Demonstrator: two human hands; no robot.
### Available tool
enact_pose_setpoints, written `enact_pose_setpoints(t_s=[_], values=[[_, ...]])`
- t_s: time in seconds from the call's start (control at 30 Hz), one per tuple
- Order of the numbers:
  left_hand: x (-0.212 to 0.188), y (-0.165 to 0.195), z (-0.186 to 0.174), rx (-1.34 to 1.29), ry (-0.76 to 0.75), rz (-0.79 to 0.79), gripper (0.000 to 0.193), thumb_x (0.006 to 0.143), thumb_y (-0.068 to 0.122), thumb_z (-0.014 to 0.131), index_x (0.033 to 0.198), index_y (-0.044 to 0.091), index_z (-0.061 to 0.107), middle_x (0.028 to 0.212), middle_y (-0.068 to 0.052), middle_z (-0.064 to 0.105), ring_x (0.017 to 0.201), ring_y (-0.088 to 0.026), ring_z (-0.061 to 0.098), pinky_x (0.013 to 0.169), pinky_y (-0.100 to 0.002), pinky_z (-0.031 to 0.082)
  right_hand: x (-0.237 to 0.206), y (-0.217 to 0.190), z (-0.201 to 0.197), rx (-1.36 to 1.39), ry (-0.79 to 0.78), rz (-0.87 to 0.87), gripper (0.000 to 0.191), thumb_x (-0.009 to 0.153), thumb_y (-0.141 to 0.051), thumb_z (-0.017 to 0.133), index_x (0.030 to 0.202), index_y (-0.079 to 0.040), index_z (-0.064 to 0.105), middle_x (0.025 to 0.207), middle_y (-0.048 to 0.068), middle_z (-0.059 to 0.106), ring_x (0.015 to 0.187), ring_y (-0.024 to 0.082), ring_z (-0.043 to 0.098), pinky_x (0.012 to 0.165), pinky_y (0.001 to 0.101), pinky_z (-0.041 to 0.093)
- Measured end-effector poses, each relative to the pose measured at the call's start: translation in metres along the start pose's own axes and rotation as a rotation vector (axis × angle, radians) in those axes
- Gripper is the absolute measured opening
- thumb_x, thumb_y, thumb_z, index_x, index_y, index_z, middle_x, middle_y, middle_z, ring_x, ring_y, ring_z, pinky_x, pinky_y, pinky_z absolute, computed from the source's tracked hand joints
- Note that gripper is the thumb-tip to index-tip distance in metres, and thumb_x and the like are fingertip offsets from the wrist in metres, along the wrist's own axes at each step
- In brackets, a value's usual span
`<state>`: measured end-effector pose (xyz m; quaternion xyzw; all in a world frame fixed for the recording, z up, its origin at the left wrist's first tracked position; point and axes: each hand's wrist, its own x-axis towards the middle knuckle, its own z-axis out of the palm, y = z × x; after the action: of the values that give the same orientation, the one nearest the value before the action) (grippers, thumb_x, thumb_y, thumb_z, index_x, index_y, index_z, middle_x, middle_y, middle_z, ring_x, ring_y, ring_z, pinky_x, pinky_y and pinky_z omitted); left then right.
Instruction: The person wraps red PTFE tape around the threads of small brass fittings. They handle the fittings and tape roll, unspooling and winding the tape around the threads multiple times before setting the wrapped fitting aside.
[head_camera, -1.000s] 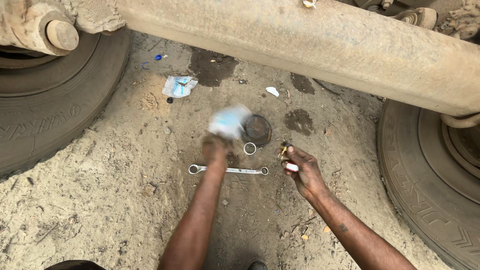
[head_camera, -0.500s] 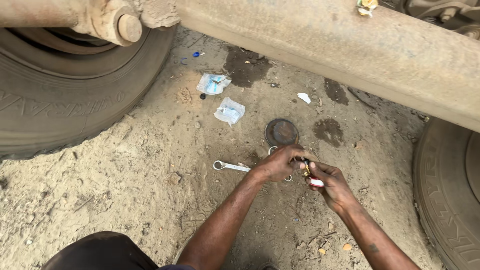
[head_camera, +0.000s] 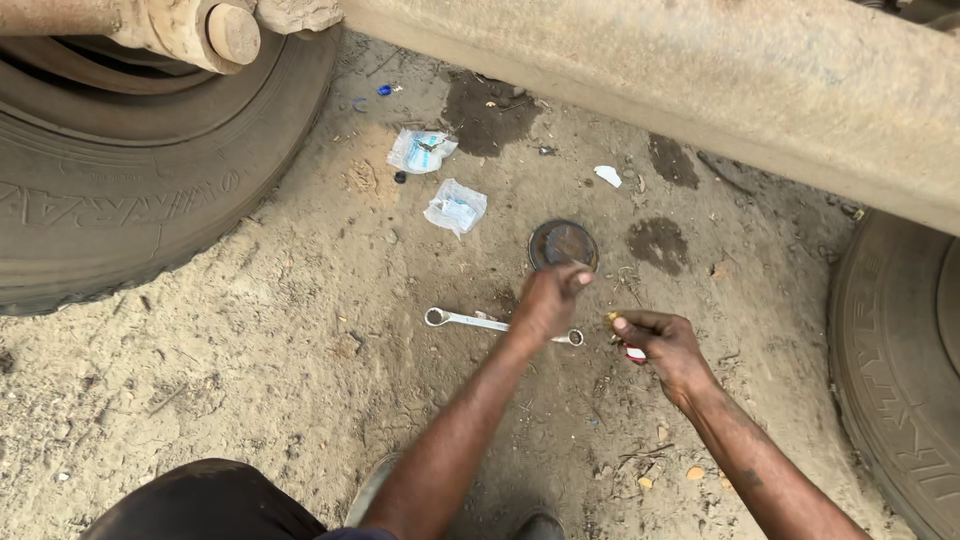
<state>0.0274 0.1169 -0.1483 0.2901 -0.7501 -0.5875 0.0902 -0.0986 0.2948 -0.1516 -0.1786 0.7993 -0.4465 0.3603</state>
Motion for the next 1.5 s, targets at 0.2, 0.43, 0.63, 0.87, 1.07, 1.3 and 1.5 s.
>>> enact_pose_setpoints(t_s=[0.2, 0.43, 0.63, 0.87, 1.07, 1.3, 1.5], values=[[0.031, -0.044, -0.039, -0.425, 0.345, 0.450, 0.034, 0.088, 0.003, 0.057, 0.115, 0.007, 0.077, 0.108, -0.013, 0.082, 0.101, -0.026, 0.077, 0.093, -0.043, 0.062, -0.014, 0.008, -0.001, 0.181, -0.066, -0.070, 0.041, 0.089, -0.022, 0.075, 0.126, -0.004, 0.073, 0.109, 0.009, 0.079, 0.091, 0.015, 0.074, 0.078, 0.0283, 0.059], [0.006, -0.020, -0.021, -0.868, 0.026, -0.089, 0.044, 0.093, 0.035, 0.068, 0.130, 0.013, 0.063, 0.122, -0.019, 0.075, 0.111, -0.030, 0.073, 0.096, -0.050, 0.061, -0.010, 0.000, 0.001, 0.264, -0.060, -0.031, 0.041, 0.091, -0.015, 0.073, 0.131, -0.008, 0.071, 0.105, 0.009, 0.079, 0.082, 0.014, 0.068, 0.067, 0.0309, 0.057], [-0.001, -0.023, 0.030, -0.538, -0.176, 0.120, 0.039, 0.104, 0.036, 0.054, 0.130, 0.012, 0.070, 0.130, -0.009, 0.072, 0.121, -0.024, 0.067, 0.103, -0.048, 0.055, -0.011, -0.003, 0.004, 0.341, -0.069, -0.050, 0.037, 0.093, -0.015, 0.071, 0.129, -0.007, 0.071, 0.099, 0.006, 0.078, 0.074, 0.012, 0.068, 0.063, 0.0285, 0.057], [-0.009, -0.019, 0.040, -0.480, -0.032, 0.185, 0.029, 0.099, 0.031, 0.064, 0.121, 0.013, 0.067, 0.117, -0.010, 0.074, 0.105, -0.025, 0.073, 0.095, -0.049, 0.063, -0.013, -0.006, -0.002, 0.604, -0.046, 0.090, 0.035, 0.100, -0.019, 0.058, 0.130, -0.002, 0.065, 0.104, 0.008, 0.074, 0.075, 0.012, 0.067, 0.059, 0.0258, 0.056], [-0.034, 0.003, 0.044, -0.062, 0.126, 0.561, 0.028, 0.088, 0.016, 0.074, 0.115, 0.010, 0.068, 0.119, -0.012, 0.067, 0.118, -0.026, 0.065, 0.106, -0.048, 0.054, -0.011, -0.015, -0.002, 0.732, -0.016, 0.142, 0.033, 0.103, -0.018, 0.056, 0.132, -0.004, 0.061, 0.102, 0.006, 0.065, 0.082, 0.011, 0.064, 0.071, 0.0246, 0.061], [-0.039, 0.010, 0.048, 0.227, 0.137, 0.654, 0.041, 0.083, 0.017, 0.082, 0.120, 0.011, 0.065, 0.123, -0.013, 0.059, 0.122, -0.028, 0.057, 0.106, -0.047, 0.050, -0.014, -0.020, -0.003, 0.771, -0.086, 0.062, 0.025, 0.104, -0.020, 0.057, 0.123, -0.005, 0.061, 0.100, 0.004, 0.063, 0.084, 0.011, 0.063, 0.072, 0.0265, 0.060], [-0.032, 0.004, 0.050, 0.259, 0.087, 0.692, 0.033, 0.085, 0.014, 0.081, 0.114, 0.012, 0.067, 0.118, -0.007, 0.065, 0.115, -0.023, 0.062, 0.102, -0.043, 0.054, -0.019, -0.029, -0.003, 0.794, -0.059, 0.108, 0.024, 0.104, -0.020, 0.056, 0.121, -0.003, 0.060, 0.102, 0.009, 0.064, 0.084, 0.012, 0.066, 0.072, 0.0266, 0.060]])
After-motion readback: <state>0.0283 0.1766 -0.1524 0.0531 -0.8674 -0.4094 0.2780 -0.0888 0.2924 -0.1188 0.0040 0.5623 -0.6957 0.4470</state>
